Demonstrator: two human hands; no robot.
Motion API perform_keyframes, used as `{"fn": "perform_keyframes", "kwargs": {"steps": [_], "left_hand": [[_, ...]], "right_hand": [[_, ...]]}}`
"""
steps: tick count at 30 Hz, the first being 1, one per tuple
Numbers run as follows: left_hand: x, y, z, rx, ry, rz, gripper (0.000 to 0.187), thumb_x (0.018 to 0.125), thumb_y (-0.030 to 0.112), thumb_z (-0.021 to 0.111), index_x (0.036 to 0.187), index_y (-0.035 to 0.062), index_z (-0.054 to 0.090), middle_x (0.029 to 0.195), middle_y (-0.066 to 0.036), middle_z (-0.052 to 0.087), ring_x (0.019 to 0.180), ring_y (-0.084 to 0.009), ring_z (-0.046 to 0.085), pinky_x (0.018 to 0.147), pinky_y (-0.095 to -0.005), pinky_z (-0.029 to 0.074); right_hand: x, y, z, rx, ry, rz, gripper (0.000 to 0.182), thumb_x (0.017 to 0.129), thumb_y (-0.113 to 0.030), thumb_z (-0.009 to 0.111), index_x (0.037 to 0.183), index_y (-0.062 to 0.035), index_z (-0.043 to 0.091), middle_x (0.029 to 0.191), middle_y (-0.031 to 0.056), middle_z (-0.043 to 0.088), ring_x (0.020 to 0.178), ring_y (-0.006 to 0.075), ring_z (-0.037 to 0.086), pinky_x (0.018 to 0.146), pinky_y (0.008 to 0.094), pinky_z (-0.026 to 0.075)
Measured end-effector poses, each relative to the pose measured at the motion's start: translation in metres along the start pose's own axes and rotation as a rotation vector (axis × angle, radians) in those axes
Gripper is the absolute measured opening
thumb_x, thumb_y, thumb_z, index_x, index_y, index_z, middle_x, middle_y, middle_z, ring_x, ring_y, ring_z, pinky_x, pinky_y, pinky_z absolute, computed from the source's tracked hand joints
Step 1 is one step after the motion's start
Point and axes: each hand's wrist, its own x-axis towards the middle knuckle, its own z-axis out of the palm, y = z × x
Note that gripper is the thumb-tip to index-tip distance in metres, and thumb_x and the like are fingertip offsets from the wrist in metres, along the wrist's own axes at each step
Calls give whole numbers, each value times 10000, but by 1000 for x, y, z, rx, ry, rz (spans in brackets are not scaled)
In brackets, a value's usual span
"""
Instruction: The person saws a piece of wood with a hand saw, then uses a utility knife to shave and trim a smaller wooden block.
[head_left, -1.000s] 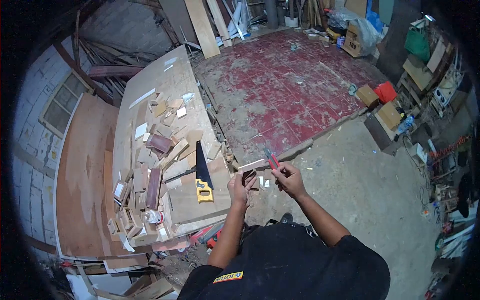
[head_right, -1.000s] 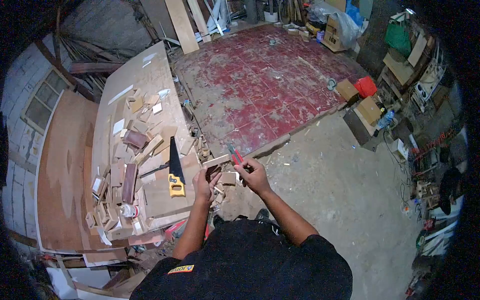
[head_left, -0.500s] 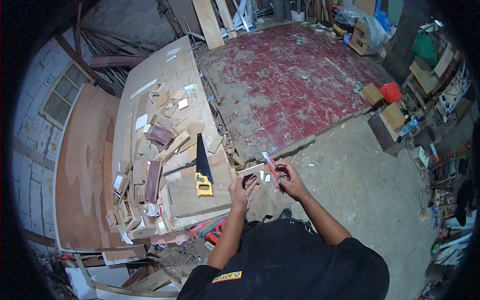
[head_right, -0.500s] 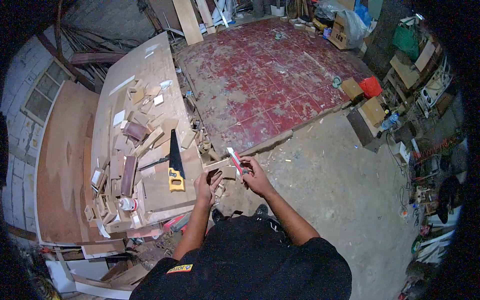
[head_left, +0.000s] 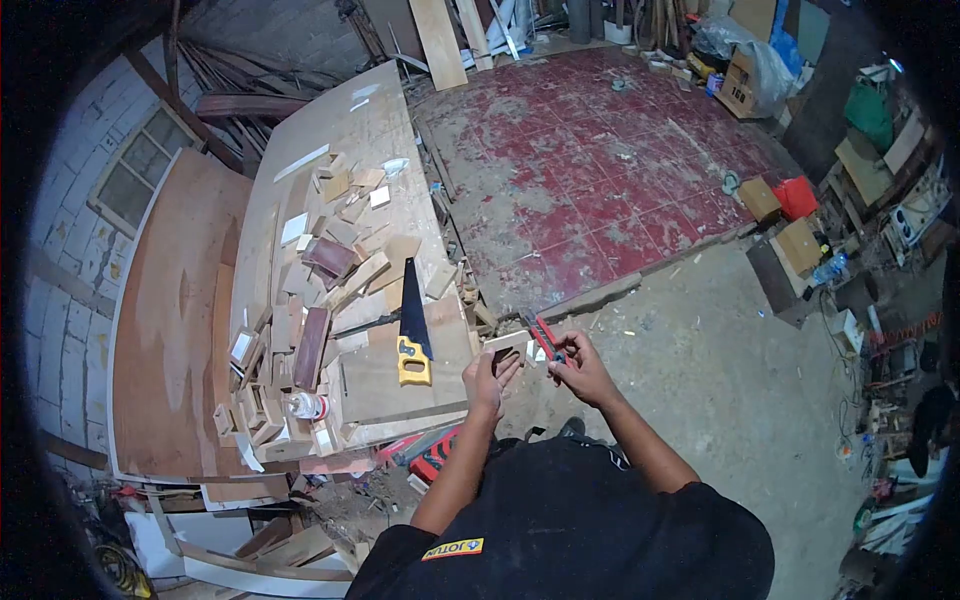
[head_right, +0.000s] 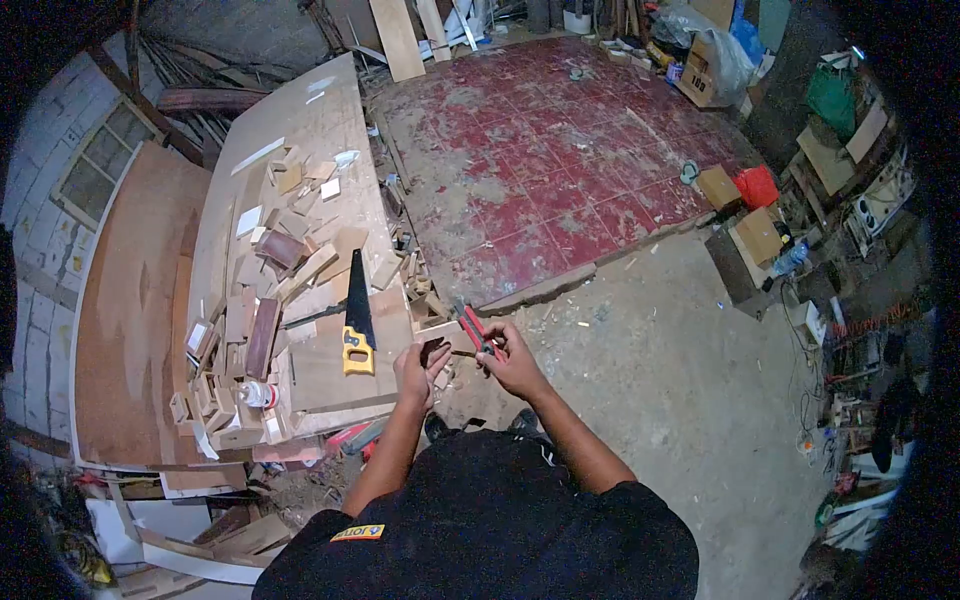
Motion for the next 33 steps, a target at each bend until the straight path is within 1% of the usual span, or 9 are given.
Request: {"fn": "perform_keyframes", "kwargs": {"steps": [3,8,9,12,13,15,17,25,33], "left_hand": [[0,-4,4,17,-18,-6,354,1010,252,484,1119,-84,516,1094,-227,636,996,-343,676,873,-420,590],[17,-30,4,-11,44,-67,379,1043,338,434,1172,-12,502,1085,-170,643,905,-264,669,746,-378,582],[16,-30,15,-67,78,-41,325,1040,290,430,1103,-13,530,1036,-186,653,826,-242,666,693,-346,562],[29,-41,19,42,72,-25,300,1037,271,424,1035,8,568,959,-139,675,784,-200,659,662,-317,538],[29,-42,24,70,93,-31,266,1020,229,426,958,30,591,842,-89,661,718,-173,637,621,-318,509],[28,-39,26,18,77,-28,262,1017,227,428,948,34,592,816,-78,645,689,-174,620,613,-323,506],[24,-34,30,-64,71,-26,271,1017,248,435,930,44,591,759,-55,599,645,-168,581,588,-331,489],[32,-40,19,-63,66,-83,280,1016,274,445,967,47,603,805,-69,609,674,-177,594,549,-336,499],[15,-35,22,-27,47,-114,255,1006,281,493,941,57,598,784,-58,597,644,-165,581,566,-317,491]], "right_hand": [[-3,0,2,-129,4,19,412,864,68,589,1204,-41,384,1031,99,543,833,161,641,657,299,554],[-7,9,11,21,-50,-40,361,894,53,571,1199,-38,401,1071,99,546,911,158,618,737,321,547],[-7,14,15,21,-55,-33,361,894,53,571,1199,-38,401,1071,99,546,911,158,618,737,321,547],[-5,26,24,113,-31,-58,352,896,35,583,1199,-43,420,1062,88,562,922,144,611,778,317,536],[-6,24,26,41,-45,-3,354,897,25,591,1201,-47,425,1054,82,576,940,144,613,798,312,531],[-10,13,31,-63,-34,115,360,897,-11,625,1213,-49,457,1018,60,611,973,138,617,831,294,519],[-10,9,36,-130,-3,48,347,892,-17,635,1206,-40,488,1020,60,614,960,135,621,815,291,529],[-14,-7,44,-512,106,-197,280,837,-34,693,1112,-27,641,971,81,605,872,152,651,722,282,573],[-8,-16,47,-733,156,-314,329,771,-60,728,1097,-48,678,883,102,602,727,203,618,639,312,513]]}}
